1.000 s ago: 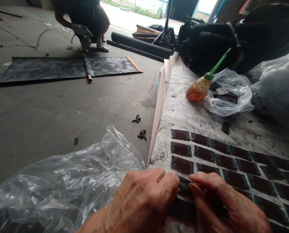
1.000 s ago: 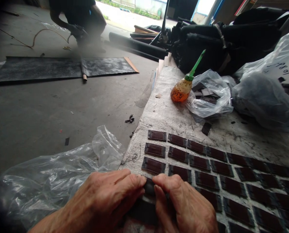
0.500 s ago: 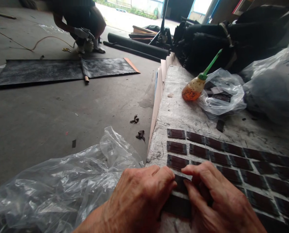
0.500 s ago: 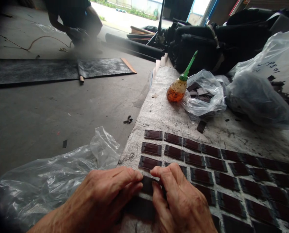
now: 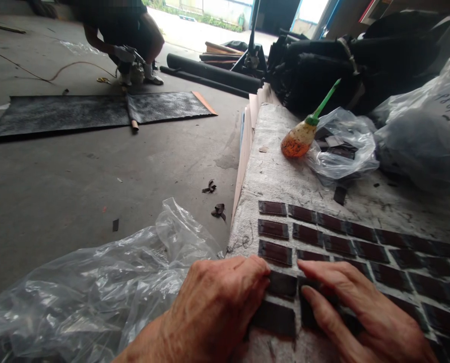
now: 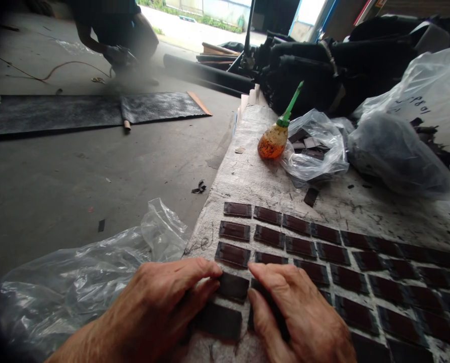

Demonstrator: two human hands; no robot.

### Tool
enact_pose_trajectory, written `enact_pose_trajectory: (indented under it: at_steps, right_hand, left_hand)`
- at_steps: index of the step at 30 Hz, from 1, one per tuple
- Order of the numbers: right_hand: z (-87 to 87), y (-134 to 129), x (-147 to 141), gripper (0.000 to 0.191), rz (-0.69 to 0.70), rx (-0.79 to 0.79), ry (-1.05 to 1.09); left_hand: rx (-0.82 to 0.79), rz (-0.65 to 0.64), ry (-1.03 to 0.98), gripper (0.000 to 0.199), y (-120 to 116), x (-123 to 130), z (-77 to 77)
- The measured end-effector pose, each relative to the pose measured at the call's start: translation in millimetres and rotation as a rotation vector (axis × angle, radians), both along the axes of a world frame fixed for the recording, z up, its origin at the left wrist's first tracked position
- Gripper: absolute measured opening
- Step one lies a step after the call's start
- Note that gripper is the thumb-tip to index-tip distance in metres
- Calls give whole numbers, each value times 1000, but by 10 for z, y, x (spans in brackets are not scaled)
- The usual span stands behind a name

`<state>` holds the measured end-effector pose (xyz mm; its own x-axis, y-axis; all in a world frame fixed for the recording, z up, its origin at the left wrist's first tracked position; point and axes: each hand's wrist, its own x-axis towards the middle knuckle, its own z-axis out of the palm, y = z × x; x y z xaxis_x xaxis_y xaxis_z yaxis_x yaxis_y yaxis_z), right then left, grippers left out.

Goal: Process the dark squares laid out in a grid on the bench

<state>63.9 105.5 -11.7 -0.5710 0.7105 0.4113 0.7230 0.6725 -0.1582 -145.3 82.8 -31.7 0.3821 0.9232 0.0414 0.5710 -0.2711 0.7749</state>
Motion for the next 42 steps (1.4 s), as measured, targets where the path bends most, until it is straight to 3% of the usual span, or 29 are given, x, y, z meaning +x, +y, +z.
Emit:
enact_pose_trajectory:
  at_steps: [16, 19, 24, 27, 33, 39, 42]
  right_hand:
    - [-33, 32, -145, 24, -5, -83, 18]
    - [-21, 55, -112, 21, -38, -230, 40]
    - [39, 91, -67, 17, -71, -611, 105]
    - [23, 76, -52, 16, -131, -675, 136]
    - [-54, 63, -57, 17, -119, -548, 11]
    - [41, 88, -64, 17, -29, -260, -30]
    - [20, 27, 27, 23, 84, -77, -67]
  left_hand:
    - [17, 19, 26, 18, -18, 11, -21]
    - [17, 12, 27, 18, 0, 5, -19]
    - [-23, 13, 9, 22, 19, -11, 8]
    - [-44, 21, -8, 24, 8, -12, 23]
    - [-51, 9, 15, 23, 2, -5, 15]
    - [-99, 23, 16, 20, 22, -21, 49]
    - [-119, -5, 9, 24, 39, -18, 79]
